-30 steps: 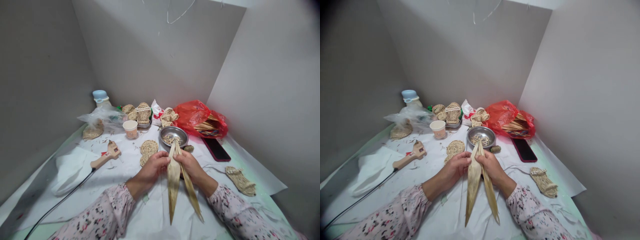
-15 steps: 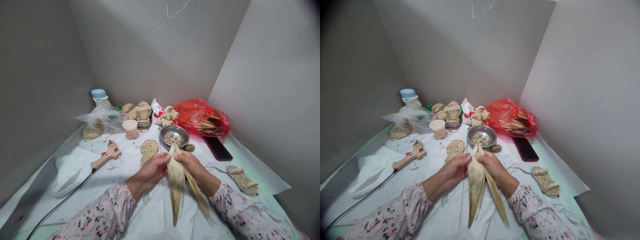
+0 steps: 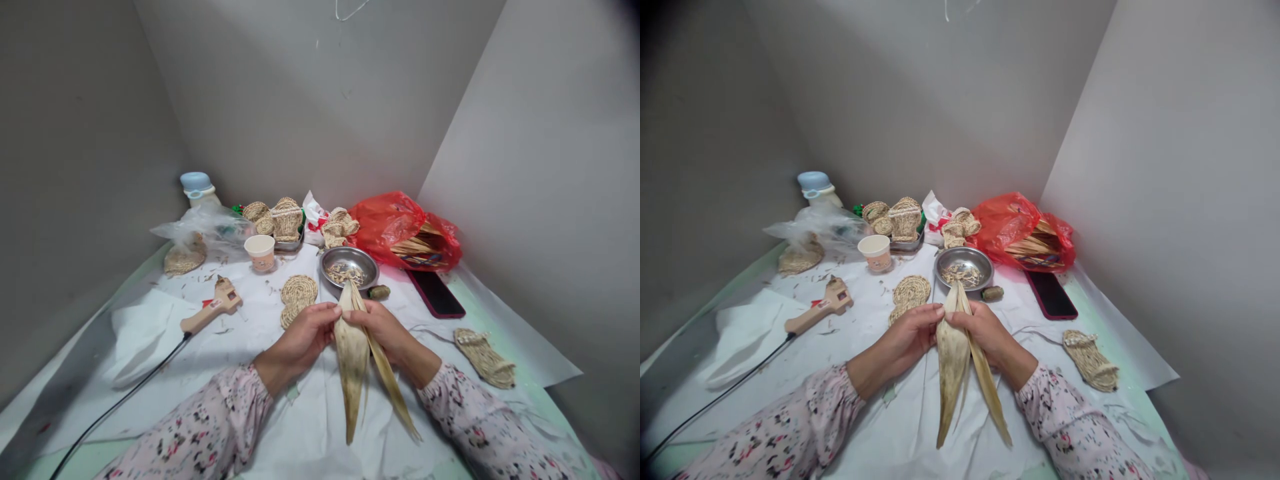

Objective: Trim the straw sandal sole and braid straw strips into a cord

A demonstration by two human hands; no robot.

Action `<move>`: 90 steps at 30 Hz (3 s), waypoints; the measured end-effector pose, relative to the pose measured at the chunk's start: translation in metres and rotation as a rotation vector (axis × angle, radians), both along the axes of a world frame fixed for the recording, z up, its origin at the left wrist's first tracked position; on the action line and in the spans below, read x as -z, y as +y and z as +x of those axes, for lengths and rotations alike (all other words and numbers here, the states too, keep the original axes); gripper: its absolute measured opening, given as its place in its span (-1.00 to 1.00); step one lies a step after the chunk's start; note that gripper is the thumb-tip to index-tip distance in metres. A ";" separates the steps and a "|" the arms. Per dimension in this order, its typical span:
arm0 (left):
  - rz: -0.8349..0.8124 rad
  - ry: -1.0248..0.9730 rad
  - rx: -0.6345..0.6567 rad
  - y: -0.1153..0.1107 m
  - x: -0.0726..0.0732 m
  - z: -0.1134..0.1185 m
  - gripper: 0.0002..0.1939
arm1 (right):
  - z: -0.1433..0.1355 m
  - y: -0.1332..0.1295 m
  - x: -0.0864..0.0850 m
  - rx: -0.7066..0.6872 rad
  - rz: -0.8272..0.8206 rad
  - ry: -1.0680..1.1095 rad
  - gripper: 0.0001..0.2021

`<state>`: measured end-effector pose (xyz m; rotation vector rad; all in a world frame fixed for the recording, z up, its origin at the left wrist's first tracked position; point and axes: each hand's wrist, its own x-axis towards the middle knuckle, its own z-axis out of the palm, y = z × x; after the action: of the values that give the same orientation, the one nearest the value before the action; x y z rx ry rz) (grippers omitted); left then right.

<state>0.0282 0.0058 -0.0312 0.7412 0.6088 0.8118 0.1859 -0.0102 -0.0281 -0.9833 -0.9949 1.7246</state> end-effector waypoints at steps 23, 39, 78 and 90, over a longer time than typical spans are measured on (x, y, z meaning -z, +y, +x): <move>0.039 0.061 -0.017 -0.005 -0.001 0.002 -0.81 | -0.003 -0.002 -0.001 0.024 0.045 -0.096 -0.89; 0.003 0.084 -0.030 -0.004 0.001 0.003 -0.83 | -0.005 -0.003 0.001 0.001 0.062 -0.144 -0.86; -0.048 -0.124 -0.026 -0.002 -0.007 -0.003 -0.84 | -0.002 -0.001 0.001 -0.058 0.067 0.076 -0.73; -0.195 -0.313 -0.071 0.000 -0.019 -0.008 -0.83 | 0.003 0.002 0.003 -0.016 -0.017 0.206 -0.86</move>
<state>0.0205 0.0062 -0.0125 0.4054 0.4261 0.8981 0.1888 -0.0079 -0.0308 -0.7912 -0.8579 1.8098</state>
